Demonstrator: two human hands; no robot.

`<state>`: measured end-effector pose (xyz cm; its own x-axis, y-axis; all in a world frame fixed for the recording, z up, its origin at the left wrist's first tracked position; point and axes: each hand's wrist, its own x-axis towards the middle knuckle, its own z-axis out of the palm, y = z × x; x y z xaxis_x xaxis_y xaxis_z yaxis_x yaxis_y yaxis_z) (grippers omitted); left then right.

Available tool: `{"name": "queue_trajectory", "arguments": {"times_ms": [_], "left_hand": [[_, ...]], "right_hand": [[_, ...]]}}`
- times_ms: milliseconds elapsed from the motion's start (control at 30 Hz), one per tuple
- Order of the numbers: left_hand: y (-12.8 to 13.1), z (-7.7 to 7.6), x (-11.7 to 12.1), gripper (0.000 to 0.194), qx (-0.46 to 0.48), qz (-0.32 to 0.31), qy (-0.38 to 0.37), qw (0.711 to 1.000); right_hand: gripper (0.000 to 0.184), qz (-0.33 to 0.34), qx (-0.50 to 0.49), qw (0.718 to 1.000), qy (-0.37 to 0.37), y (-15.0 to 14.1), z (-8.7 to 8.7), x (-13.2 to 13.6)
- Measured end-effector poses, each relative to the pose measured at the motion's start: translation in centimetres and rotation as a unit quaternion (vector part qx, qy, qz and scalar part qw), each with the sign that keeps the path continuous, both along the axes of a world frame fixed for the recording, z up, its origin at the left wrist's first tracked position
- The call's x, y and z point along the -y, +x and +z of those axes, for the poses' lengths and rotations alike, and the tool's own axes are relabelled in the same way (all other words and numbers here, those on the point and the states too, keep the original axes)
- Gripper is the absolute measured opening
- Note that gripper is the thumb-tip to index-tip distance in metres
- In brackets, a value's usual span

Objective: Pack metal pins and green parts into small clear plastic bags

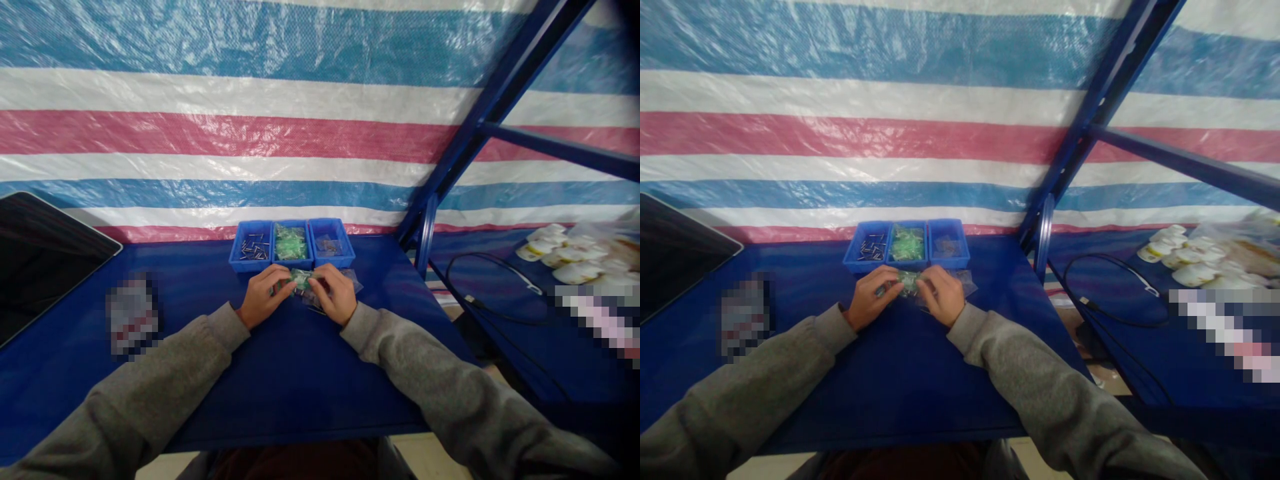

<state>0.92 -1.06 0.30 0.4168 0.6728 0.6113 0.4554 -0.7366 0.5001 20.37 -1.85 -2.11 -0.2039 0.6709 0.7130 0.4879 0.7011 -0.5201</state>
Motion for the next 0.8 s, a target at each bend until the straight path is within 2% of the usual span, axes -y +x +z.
{"name": "queue_trajectory", "arguments": {"times_ms": [100, 300, 533, 800], "left_hand": [[0.21, -0.23, -0.15, 0.018, -0.035, -0.003, 0.016, 0.999], [0.21, -0.7, -0.02, 0.018, -0.042, 0.057, 0.037, 0.997], [0.18, -0.72, -0.13, 0.017, -0.011, 0.066, 0.055, 0.996], [0.17, -0.45, 0.07, 0.021, -0.012, 0.047, 0.018, 0.999]], "right_hand": [[0.014, 0.0, 0.003, 1.0, -0.01, 0.02, -0.11, -0.04], [0.015, 0.021, 0.02, 0.999, -0.027, 0.0, -0.24, -0.02], [0.019, 0.023, 0.065, 0.997, -0.024, -0.01, -0.2, -0.15], [0.022, 0.025, 0.093, 0.995, -0.017, -0.1, 0.05, -0.05]]}}
